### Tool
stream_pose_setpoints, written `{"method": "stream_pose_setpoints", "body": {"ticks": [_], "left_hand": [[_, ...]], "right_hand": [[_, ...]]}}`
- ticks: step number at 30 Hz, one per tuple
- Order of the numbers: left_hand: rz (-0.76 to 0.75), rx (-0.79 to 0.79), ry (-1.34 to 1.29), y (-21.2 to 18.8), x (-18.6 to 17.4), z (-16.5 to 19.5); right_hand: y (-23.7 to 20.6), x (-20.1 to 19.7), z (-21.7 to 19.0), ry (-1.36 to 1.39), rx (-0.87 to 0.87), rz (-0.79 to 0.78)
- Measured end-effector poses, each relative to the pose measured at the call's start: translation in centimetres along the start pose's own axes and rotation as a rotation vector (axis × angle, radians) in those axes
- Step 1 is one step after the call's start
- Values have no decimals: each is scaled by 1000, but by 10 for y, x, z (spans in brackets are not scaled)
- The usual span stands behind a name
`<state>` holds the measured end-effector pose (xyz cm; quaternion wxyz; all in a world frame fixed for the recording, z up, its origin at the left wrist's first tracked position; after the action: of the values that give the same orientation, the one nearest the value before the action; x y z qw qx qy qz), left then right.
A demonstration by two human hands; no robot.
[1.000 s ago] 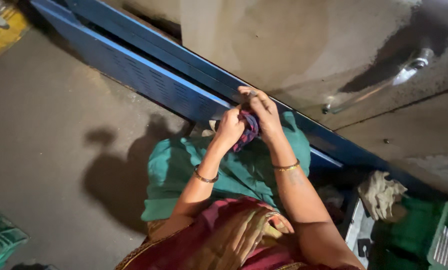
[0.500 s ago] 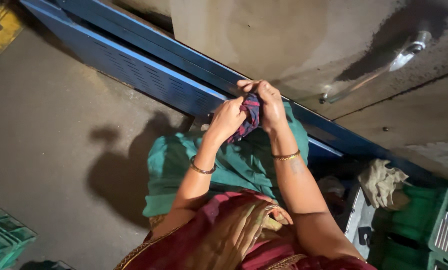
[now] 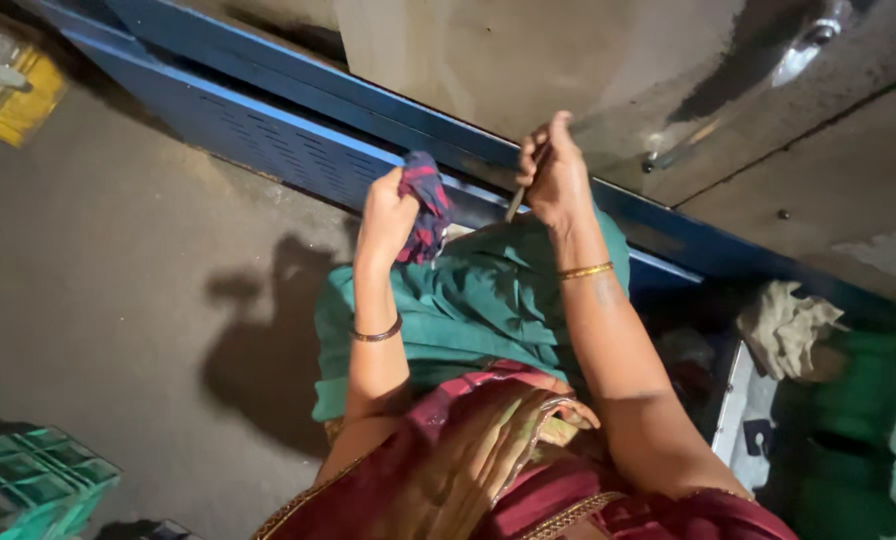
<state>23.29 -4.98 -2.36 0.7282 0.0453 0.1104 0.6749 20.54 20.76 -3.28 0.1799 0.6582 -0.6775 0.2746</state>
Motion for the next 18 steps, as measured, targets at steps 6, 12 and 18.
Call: {"method": "stream_pose_setpoints", "body": {"ticks": [6, 12, 18], "left_hand": [[228, 51, -833, -10, 3, -17], [368, 21, -1063, -37, 17, -6], [510, 86, -1171, -52, 20, -5]], "right_hand": [[-6, 0, 56, -226, 157, -104], [-43, -2, 122, -172, 434, -29], [-115, 18, 166, -21, 615, -107]]}}
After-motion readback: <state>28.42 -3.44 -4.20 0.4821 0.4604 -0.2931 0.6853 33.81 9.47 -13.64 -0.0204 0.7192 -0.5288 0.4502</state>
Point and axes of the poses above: each hand's wrist, its own y-axis towards the middle knuckle, its own x-axis out of the palm, z = x × y, the point moved 9 cm from there along y, towards the middle knuckle, and after that the axes turned 4 degrees about -y, right-handed, at the moved point
